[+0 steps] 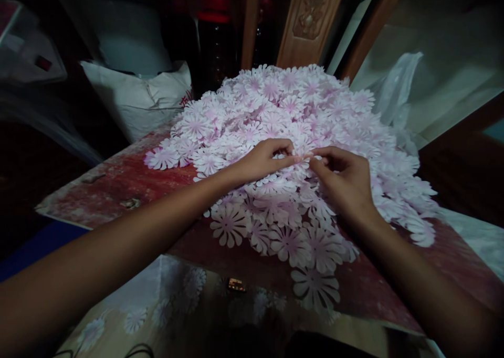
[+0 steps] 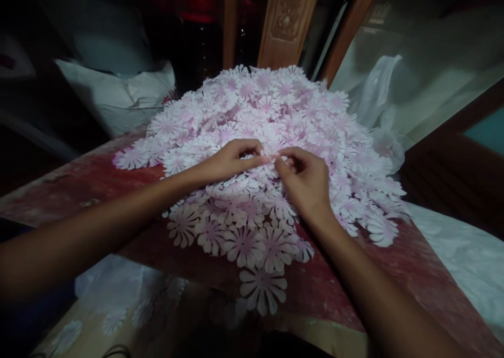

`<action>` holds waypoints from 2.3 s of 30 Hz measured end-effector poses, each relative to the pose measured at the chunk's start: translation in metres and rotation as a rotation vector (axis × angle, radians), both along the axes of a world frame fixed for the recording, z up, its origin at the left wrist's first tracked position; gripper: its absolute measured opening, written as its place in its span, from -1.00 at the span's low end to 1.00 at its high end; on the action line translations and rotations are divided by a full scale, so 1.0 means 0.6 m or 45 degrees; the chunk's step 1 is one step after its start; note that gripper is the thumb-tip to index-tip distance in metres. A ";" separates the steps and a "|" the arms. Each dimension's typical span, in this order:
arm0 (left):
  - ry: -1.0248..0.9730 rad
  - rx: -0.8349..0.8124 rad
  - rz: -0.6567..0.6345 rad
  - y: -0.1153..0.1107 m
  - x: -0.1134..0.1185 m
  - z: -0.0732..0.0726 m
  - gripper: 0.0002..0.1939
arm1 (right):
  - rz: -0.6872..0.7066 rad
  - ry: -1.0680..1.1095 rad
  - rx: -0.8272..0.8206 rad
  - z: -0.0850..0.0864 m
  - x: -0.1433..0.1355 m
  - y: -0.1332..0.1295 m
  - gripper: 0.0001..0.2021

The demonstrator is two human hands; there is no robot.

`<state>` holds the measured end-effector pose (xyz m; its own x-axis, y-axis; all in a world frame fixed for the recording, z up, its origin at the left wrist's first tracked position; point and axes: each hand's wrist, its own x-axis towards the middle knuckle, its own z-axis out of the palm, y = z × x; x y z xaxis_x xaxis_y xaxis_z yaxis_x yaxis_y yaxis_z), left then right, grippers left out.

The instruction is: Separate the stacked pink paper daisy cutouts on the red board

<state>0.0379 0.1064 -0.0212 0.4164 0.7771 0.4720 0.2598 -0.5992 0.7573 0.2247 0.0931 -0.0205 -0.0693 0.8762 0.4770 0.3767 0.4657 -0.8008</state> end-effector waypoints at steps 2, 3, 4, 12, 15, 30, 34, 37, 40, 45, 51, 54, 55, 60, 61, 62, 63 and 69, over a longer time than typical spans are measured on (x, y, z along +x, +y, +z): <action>-0.018 -0.010 -0.004 0.000 0.000 0.000 -0.75 | 0.021 0.031 -0.040 -0.001 -0.001 -0.001 -0.83; -0.026 -0.010 -0.005 0.000 0.000 -0.001 -0.75 | 0.038 0.049 -0.067 -0.002 -0.001 -0.001 -0.82; -0.033 -0.005 -0.004 0.001 0.000 -0.001 -0.74 | 0.053 0.062 -0.089 -0.003 -0.001 -0.001 -0.80; 0.024 0.029 -0.024 0.003 0.000 -0.001 -0.68 | 0.107 -0.010 -0.055 -0.007 0.002 0.003 -0.82; 0.048 -0.001 -0.050 0.002 -0.002 -0.001 -0.69 | 0.089 -0.027 -0.031 -0.005 0.004 0.003 -0.83; 0.049 -0.052 0.039 0.003 -0.001 0.001 -0.61 | 0.068 -0.025 -0.100 -0.011 0.004 0.008 -0.83; 0.078 -0.062 0.050 0.005 0.000 0.001 -0.61 | 0.058 -0.058 -0.080 -0.012 0.004 0.010 -0.84; 0.074 -0.058 0.053 0.002 0.001 0.002 -0.60 | 0.051 -0.073 -0.071 -0.012 0.004 0.010 -0.85; 0.068 -0.066 0.056 -0.001 0.001 0.003 -0.61 | 0.054 -0.081 -0.080 -0.011 0.005 0.009 -0.85; 0.066 -0.044 0.038 0.003 -0.001 -0.001 -0.63 | 0.063 -0.068 -0.094 -0.009 0.005 0.007 -0.86; 0.042 -0.045 0.008 0.005 -0.001 -0.004 -0.66 | 0.082 -0.056 -0.117 -0.007 0.004 0.006 -0.88; 0.038 -0.049 0.007 0.004 0.000 -0.003 -0.67 | 0.092 -0.044 -0.127 -0.006 0.003 0.005 -0.89; 0.040 -0.050 0.009 0.004 0.000 -0.003 -0.67 | 0.090 -0.041 -0.126 -0.006 0.003 0.005 -0.89; 0.064 -0.048 0.034 0.004 -0.001 -0.003 -0.67 | 0.079 -0.031 -0.126 -0.007 0.004 0.006 -0.88; 0.065 -0.044 0.036 0.004 -0.001 -0.004 -0.67 | 0.076 -0.032 -0.122 -0.007 0.005 0.006 -0.88; 0.066 -0.040 0.037 0.005 -0.001 -0.004 -0.66 | 0.074 -0.034 -0.118 -0.008 0.005 0.006 -0.88; 0.067 -0.036 0.034 0.005 -0.001 -0.004 -0.66 | 0.071 -0.037 -0.114 -0.008 0.005 0.007 -0.88; 0.080 -0.038 0.022 0.004 -0.001 -0.002 -0.63 | 0.075 -0.048 -0.107 -0.007 0.005 0.006 -0.88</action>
